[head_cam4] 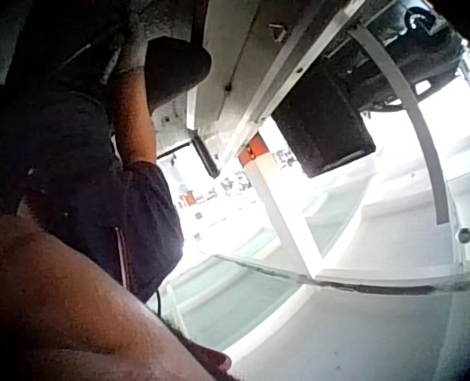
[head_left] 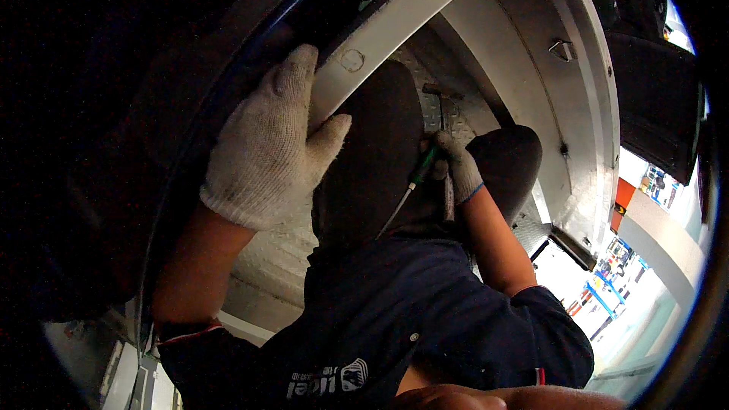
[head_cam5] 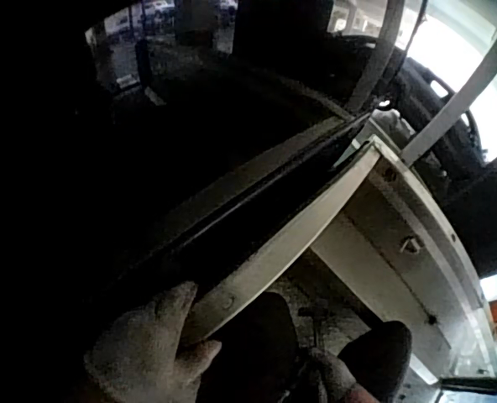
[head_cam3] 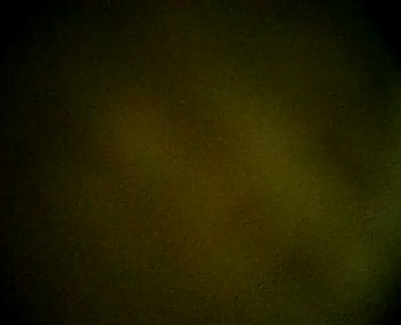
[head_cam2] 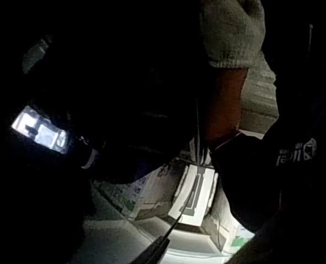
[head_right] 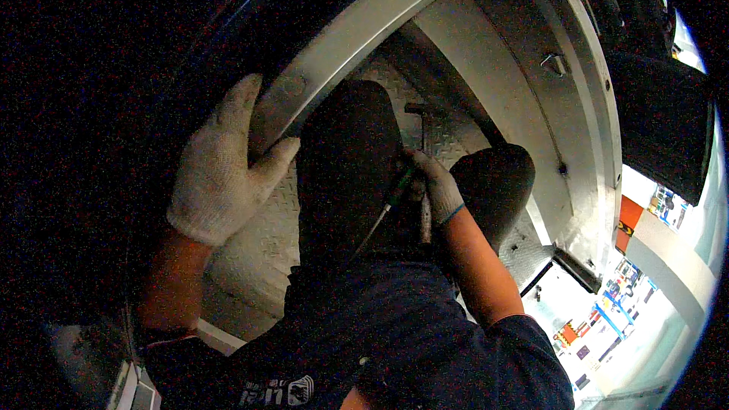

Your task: The person uses a hammer and a metal tool to tap and adjust the metal trim inside the trunk of a car. Another person assists by holding the trim in place while the recorder works.

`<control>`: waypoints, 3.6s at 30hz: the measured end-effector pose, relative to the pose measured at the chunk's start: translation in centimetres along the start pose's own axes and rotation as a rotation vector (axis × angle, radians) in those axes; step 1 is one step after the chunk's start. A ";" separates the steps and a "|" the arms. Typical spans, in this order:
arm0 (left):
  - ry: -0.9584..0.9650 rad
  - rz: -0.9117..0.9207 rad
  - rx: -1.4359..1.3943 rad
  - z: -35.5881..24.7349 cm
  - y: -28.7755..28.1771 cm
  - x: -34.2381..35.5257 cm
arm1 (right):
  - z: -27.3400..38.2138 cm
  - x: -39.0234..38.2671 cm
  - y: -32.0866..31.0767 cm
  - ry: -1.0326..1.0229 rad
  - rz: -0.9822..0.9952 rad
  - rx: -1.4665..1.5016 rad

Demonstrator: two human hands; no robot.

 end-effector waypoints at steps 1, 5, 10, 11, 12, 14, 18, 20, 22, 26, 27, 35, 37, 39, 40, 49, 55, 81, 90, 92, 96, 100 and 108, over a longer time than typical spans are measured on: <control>-0.027 0.020 -0.009 0.0 0.0 0.0 | -0.3 0.3 -0.6 0.011 0.009 0.004; 0.017 -0.020 0.011 -0.1 0.0 -0.1 | -1.1 1.0 -2.2 0.026 -0.027 0.018; 0.036 -0.033 -0.020 -0.2 -0.3 -0.1 | -0.4 0.3 -1.1 0.045 -0.018 -0.041; 0.034 -0.031 -0.010 -0.1 -0.3 -0.2 | -0.3 0.1 -0.9 0.055 -0.014 -0.050; 0.033 -0.028 0.000 -0.1 -0.3 -0.1 | -0.2 0.0 -0.7 0.053 -0.028 -0.041; 0.029 -0.020 0.017 -0.1 -0.3 -0.1 | -0.2 -0.1 -0.2 0.049 -0.057 -0.026; -0.030 0.031 -0.017 -0.3 -0.6 0.1 | -0.9 0.9 -2.1 0.022 -0.063 -0.062; -0.034 0.030 -0.021 -0.2 -0.5 0.1 | -0.4 0.7 -1.2 0.006 -0.005 -0.045; 0.013 -0.014 0.020 -0.1 -0.5 -0.1 | -0.3 0.6 -1.1 0.014 0.006 -0.039; 0.022 -0.024 0.019 -0.3 -0.6 -0.2 | -0.7 0.7 -2.0 0.039 -0.028 -0.052; 0.022 -0.027 0.029 -0.3 -0.5 -0.2 | -0.8 0.9 -2.3 0.031 -0.029 -0.053; 0.157 -0.203 -0.020 -1.6 -0.7 -0.3 | 5.2 -4.5 1.5 -0.294 -0.018 0.158; 0.289 -0.299 -0.030 -3.1 -2.0 -0.6 | 9.8 -6.8 2.5 -0.524 0.122 0.107; 0.531 -0.325 0.009 -6.3 -2.8 -1.5 | 13.4 -9.8 4.8 -0.627 0.333 0.183; 0.595 -0.324 -0.030 -8.1 -2.9 -1.8 | 14.4 -11.0 6.2 -0.702 0.381 0.177; 0.686 -0.466 -0.109 -17.6 -1.8 1.6 | 16.9 -17.9 11.4 -1.106 0.602 0.108; 0.754 -0.467 -0.190 -16.1 -1.2 2.0 | 16.6 -18.2 11.1 -1.173 0.498 -0.044; 0.509 -0.516 -0.548 -13.1 -4.6 3.8 | 21.9 -24.7 14.0 -1.278 0.117 -0.625; 0.418 -0.624 -0.726 -12.2 -6.6 4.9 | 25.3 -30.9 14.6 -1.067 0.149 -0.856; 0.368 -0.568 -0.739 -12.2 -6.0 5.5 | 25.9 -30.6 15.3 -0.886 0.041 -1.000; 0.317 -0.525 -0.663 -13.5 -6.7 4.7 | 27.1 -33.0 15.3 -1.246 -0.214 -1.303; 0.401 -0.582 -0.624 -13.6 -6.3 4.5 | 25.8 -32.5 15.6 -1.026 -0.079 -1.157; 0.360 -0.533 -0.669 -13.4 -6.0 4.6 | 31.7 -42.3 11.0 -1.450 -0.402 -1.298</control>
Point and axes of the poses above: each hand's wrist, its own x-axis towards the middle knuckle, its own y-axis out of the palm, z = x × y, the point moved 7 cm from there along x, towards the middle knuckle, and after that the axes turned 3 degrees about z, right-handed, at the moved point
